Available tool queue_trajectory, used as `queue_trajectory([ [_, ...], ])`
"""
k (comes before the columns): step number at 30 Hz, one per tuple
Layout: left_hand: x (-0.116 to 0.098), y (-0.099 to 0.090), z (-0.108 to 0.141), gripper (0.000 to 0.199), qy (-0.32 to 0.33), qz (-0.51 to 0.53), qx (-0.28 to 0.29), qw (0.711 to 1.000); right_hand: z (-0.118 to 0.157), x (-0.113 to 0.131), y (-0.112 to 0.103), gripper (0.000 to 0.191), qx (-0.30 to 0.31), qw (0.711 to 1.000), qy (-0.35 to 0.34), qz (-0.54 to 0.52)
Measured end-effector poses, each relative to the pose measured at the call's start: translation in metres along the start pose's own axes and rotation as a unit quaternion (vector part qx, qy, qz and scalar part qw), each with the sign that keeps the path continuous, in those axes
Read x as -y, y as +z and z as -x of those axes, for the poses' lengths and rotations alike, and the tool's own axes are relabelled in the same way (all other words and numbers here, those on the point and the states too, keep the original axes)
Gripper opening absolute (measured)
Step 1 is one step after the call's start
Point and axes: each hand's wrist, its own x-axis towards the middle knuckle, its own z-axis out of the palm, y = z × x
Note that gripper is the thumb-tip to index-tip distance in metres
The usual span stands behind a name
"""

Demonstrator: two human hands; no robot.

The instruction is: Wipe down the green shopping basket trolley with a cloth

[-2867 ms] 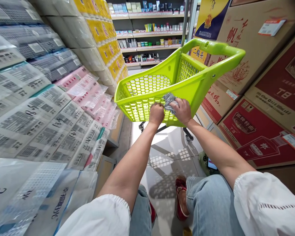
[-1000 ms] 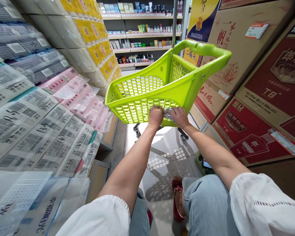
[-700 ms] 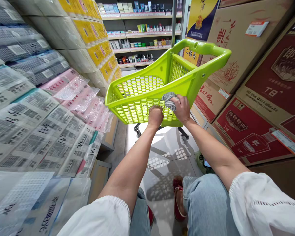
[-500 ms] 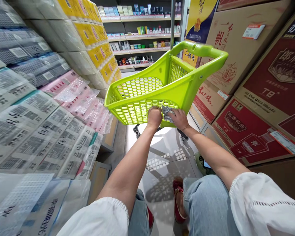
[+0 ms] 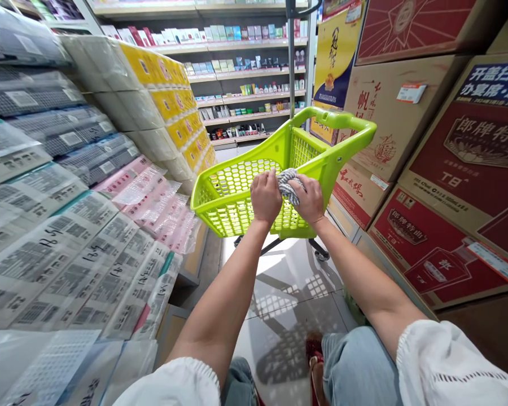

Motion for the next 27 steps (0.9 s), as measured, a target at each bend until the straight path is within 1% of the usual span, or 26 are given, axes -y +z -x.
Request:
queue_trajectory([
  [1, 0.0, 0.003, -0.01, 0.042, -0.011, 0.0, 0.002, 1.0, 0.0, 0.002, 0.004, 0.037, 0.003, 1.0, -0.001, -0.002],
  [2, 0.0, 0.007, -0.018, 0.046, -0.018, -0.004, 0.021, 1.0, 0.0, 0.004, 0.009, 0.037, 0.005, 1.0, 0.0, -0.003],
  [3, 0.002, 0.011, -0.024, 0.05, -0.019, -0.01, 0.057, 0.998, 0.0, 0.005, 0.014, 0.037, 0.006, 1.0, 0.002, -0.003],
  [5, 0.005, 0.02, -0.031, 0.057, -0.023, -0.021, 0.096, 0.995, 0.002, 0.006, 0.022, 0.037, 0.005, 1.0, 0.01, 0.003],
  [6, 0.006, 0.024, -0.031, 0.058, -0.02, -0.025, 0.103, 0.994, 0.002, 0.004, 0.025, 0.037, 0.003, 1.0, 0.011, 0.008],
  [9, 0.011, 0.027, -0.029, 0.057, -0.006, -0.033, 0.09, 0.995, 0.007, -0.01, 0.027, 0.036, -0.011, 0.999, 0.03, 0.037],
  [13, 0.014, 0.025, -0.024, 0.054, -0.006, -0.036, 0.083, 0.996, 0.015, -0.032, 0.023, 0.037, -0.075, 0.989, 0.112, 0.061],
  [14, 0.014, 0.024, -0.023, 0.053, -0.01, -0.037, 0.083, 0.996, 0.016, -0.033, 0.023, 0.038, -0.093, 0.986, 0.129, 0.058],
  [16, 0.012, 0.025, -0.022, 0.051, -0.018, -0.038, 0.08, 0.996, 0.017, -0.025, 0.027, 0.041, -0.115, 0.982, 0.147, 0.042],
  [18, 0.01, 0.026, -0.021, 0.049, -0.022, -0.039, 0.076, 0.996, 0.016, -0.008, 0.033, 0.044, -0.108, 0.986, 0.124, 0.018],
  [20, 0.009, 0.026, -0.021, 0.048, -0.021, -0.041, 0.073, 0.996, 0.014, 0.009, 0.039, 0.046, -0.08, 0.994, 0.078, 0.002],
  [22, 0.01, 0.025, -0.02, 0.047, -0.019, -0.043, 0.075, 0.996, 0.014, 0.016, 0.042, 0.045, -0.05, 0.998, 0.033, 0.002],
  [24, 0.012, 0.023, -0.02, 0.047, -0.019, -0.047, 0.082, 0.995, 0.016, 0.008, 0.038, 0.042, -0.032, 0.999, 0.025, 0.02],
  [26, 0.014, 0.02, -0.02, 0.048, -0.02, -0.049, 0.089, 0.995, 0.018, -0.008, 0.031, 0.041, -0.03, 0.997, 0.054, 0.039],
  [27, 0.015, 0.019, -0.02, 0.048, -0.021, -0.048, 0.091, 0.994, 0.02, -0.016, 0.028, 0.043, -0.036, 0.995, 0.08, 0.045],
])
